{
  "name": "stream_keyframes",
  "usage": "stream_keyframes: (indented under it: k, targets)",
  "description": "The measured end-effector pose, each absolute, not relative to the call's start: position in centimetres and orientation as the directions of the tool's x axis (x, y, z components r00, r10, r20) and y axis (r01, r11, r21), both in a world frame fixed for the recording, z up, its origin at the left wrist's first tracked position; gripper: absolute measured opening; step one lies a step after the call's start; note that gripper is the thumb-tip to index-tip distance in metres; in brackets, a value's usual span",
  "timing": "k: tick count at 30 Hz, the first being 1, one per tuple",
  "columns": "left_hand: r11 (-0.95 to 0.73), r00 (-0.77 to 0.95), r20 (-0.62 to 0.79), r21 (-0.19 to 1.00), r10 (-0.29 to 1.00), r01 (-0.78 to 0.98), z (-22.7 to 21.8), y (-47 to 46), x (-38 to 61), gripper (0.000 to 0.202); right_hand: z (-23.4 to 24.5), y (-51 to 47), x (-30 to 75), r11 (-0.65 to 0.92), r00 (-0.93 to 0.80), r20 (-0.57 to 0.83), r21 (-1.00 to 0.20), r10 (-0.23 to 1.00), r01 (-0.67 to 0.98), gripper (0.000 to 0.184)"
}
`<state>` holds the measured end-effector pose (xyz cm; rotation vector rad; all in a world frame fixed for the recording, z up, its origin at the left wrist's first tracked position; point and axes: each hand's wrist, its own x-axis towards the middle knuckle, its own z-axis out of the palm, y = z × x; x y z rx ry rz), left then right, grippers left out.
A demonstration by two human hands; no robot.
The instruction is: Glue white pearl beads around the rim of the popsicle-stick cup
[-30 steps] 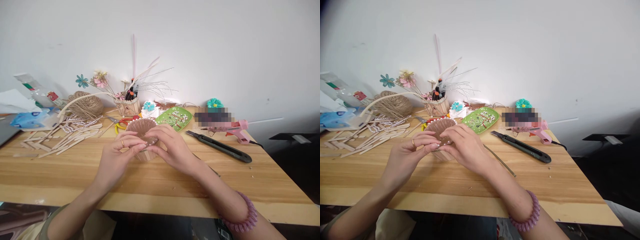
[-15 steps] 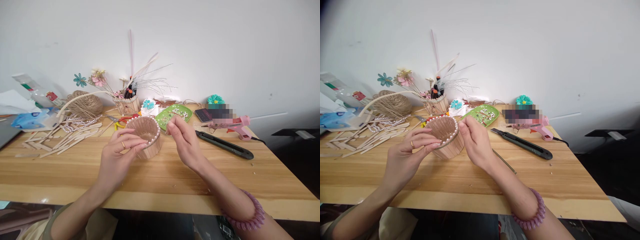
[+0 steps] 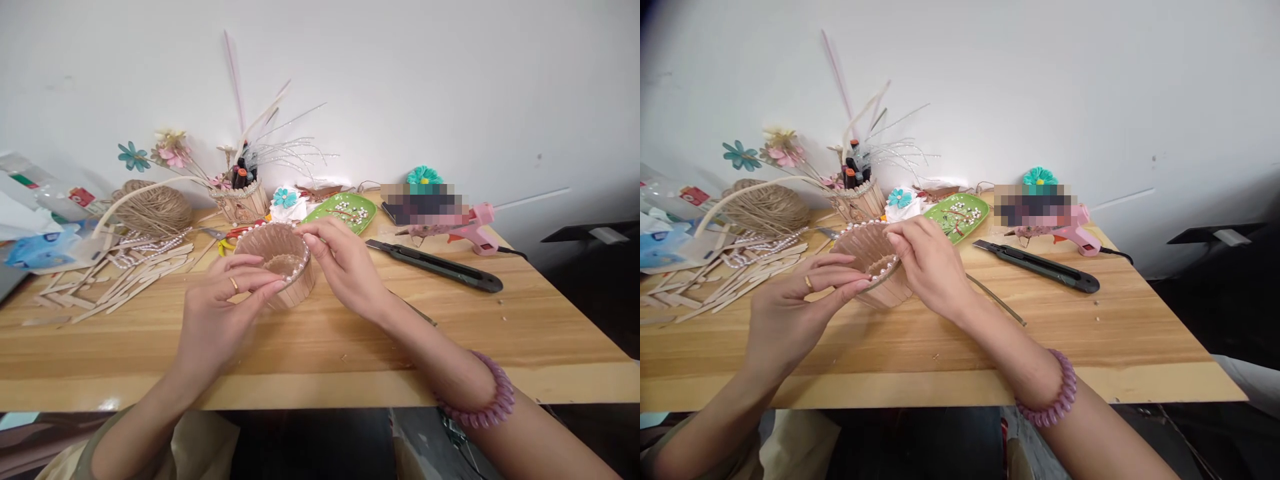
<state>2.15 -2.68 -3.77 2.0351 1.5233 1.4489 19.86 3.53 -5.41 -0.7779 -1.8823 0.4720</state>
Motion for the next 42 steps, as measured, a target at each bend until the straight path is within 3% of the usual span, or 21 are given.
stream_keyframes:
  k: [9, 15, 18, 24, 42]
  targets:
    - [-0.292, -0.117, 0.404, 0.805, 0.907, 0.516, -4.1, -2.5, 1.7, 0.004, -5.7, 3.6, 19.7, 0.733, -0.322, 0.659, -0.591, 0.68, 0.337, 0.034]
    - [-0.231, -0.096, 0.331, 0.812, 0.939, 0.535, -3.7, -2.6, 1.3, 0.019, -5.8, 3.6, 19.7, 0.727, -0.312, 0.657, -0.605, 0.687, 0.326, 0.035]
    - [-0.27, -0.082, 0.379, 0.778, 0.922, 0.567, -3.9, -2.8, 1.7, 0.028, -5.8, 3.7, 19.7, 0.727, -0.308, 0.659, -0.606, 0.686, 0.322, 0.034]
    - [-0.436, -0.054, 0.588, 0.656, 0.807, 0.616, -4.5, -3.1, 2.5, 0.018, -5.9, 3.7, 19.6, 0.726, -0.307, 0.659, -0.611, 0.687, 0.315, 0.028]
    - [-0.519, 0.032, 0.654, 0.568, 0.756, 0.639, -4.5, -3.2, 2.4, 0.019, -5.8, 3.6, 19.7, 0.733, -0.306, 0.667, -0.604, 0.68, 0.312, 0.023]
